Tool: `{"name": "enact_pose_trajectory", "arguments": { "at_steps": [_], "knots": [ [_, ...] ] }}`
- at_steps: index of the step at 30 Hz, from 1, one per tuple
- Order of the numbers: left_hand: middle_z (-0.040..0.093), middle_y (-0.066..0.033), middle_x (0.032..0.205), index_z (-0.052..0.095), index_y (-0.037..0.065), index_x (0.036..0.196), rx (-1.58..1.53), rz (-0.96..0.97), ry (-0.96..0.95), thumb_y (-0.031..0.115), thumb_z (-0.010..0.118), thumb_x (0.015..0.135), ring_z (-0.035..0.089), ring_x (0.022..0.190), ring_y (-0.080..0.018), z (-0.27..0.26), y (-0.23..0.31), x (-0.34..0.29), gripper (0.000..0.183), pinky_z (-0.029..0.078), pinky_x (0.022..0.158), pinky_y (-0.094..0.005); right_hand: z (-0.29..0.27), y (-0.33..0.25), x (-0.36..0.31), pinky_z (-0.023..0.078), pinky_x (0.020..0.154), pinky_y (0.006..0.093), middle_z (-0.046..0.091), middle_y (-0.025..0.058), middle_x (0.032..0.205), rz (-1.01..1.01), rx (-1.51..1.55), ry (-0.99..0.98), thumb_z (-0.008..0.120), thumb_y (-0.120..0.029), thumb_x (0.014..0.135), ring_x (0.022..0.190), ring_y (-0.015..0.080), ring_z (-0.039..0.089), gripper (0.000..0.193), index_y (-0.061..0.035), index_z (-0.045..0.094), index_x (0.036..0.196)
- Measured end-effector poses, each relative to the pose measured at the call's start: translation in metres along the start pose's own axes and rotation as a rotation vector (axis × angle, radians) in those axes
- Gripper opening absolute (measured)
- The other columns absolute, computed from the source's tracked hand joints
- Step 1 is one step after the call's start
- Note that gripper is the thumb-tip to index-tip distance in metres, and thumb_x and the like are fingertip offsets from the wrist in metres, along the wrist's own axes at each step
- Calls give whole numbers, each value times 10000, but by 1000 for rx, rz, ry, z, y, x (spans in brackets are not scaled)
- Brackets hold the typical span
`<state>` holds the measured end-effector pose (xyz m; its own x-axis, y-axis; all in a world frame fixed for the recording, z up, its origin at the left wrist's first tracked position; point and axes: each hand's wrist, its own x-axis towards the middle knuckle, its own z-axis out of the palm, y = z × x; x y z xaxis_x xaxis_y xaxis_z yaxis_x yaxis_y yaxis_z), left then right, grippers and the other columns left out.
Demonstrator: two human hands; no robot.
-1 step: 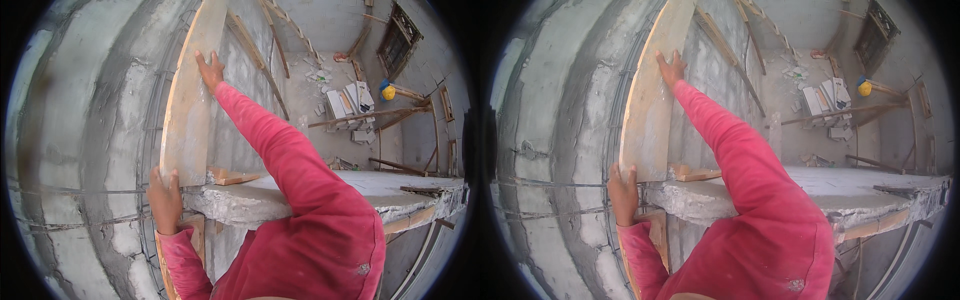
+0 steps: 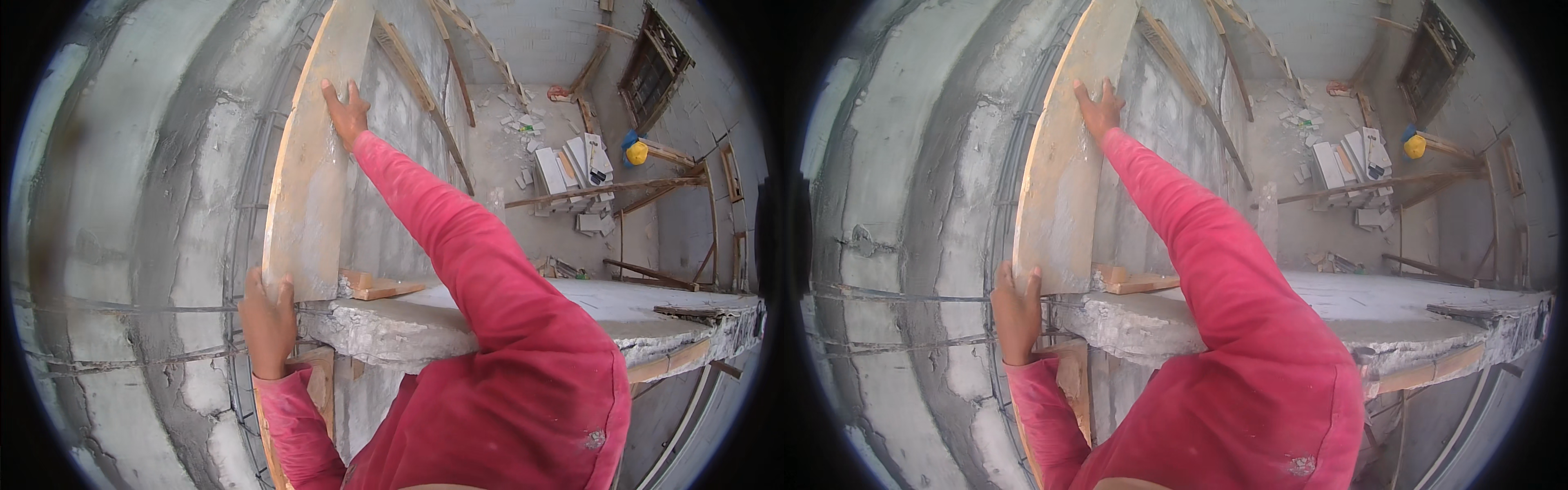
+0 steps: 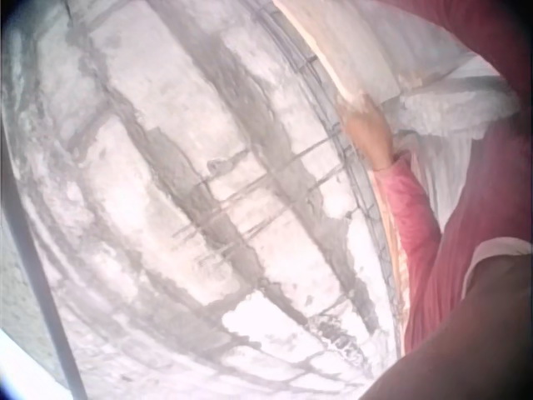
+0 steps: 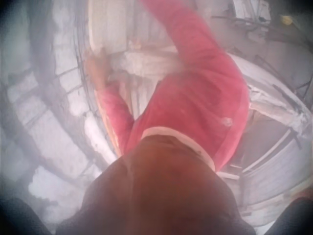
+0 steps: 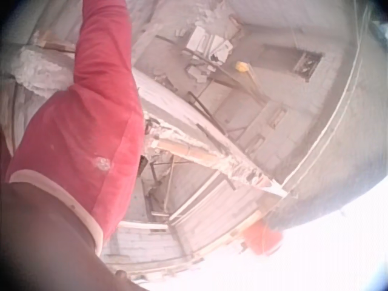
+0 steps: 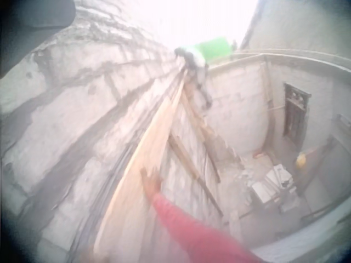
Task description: The person positions wooden planks against a curved concrete wall and secures them using a hammer and nails. They repeatedly adjust the planks and hammer nails to fasten them in place.
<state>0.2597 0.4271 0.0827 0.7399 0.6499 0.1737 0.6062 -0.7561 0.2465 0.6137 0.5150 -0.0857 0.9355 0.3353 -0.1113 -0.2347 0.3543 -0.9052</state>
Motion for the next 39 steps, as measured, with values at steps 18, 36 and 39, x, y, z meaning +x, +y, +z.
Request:
{"name": "enact_pose_trajectory", "arguments": {
  "at_steps": [18,36,39],
  "knots": [
    [754,-265,1016,692,-32,1227,-130,15,-45,262,767,903,744,942,-403,11,-8,35,445,554,830,-441,-1,-10,2,395,1166,491,258,364,1541,-7,-49,19,676,-753,851,1418,516,421,1112,-100,277,1658],
    [708,-323,1082,579,-63,1320,-41,57,-182,356,673,988,688,1046,-475,0,-33,34,543,522,912,-525,-3,-27,-15,364,1196,551,286,237,1675,38,-81,-151,550,-792,906,1470,409,423,1115,-106,150,1689],
    [703,-327,1100,561,-63,1326,-43,51,-270,367,653,1004,681,1070,-481,-11,-28,38,546,515,931,-527,-6,-28,-13,377,1195,519,285,251,1669,12,-47,-176,543,-779,922,1467,405,428,1108,-91,133,1689]
  ]
}}
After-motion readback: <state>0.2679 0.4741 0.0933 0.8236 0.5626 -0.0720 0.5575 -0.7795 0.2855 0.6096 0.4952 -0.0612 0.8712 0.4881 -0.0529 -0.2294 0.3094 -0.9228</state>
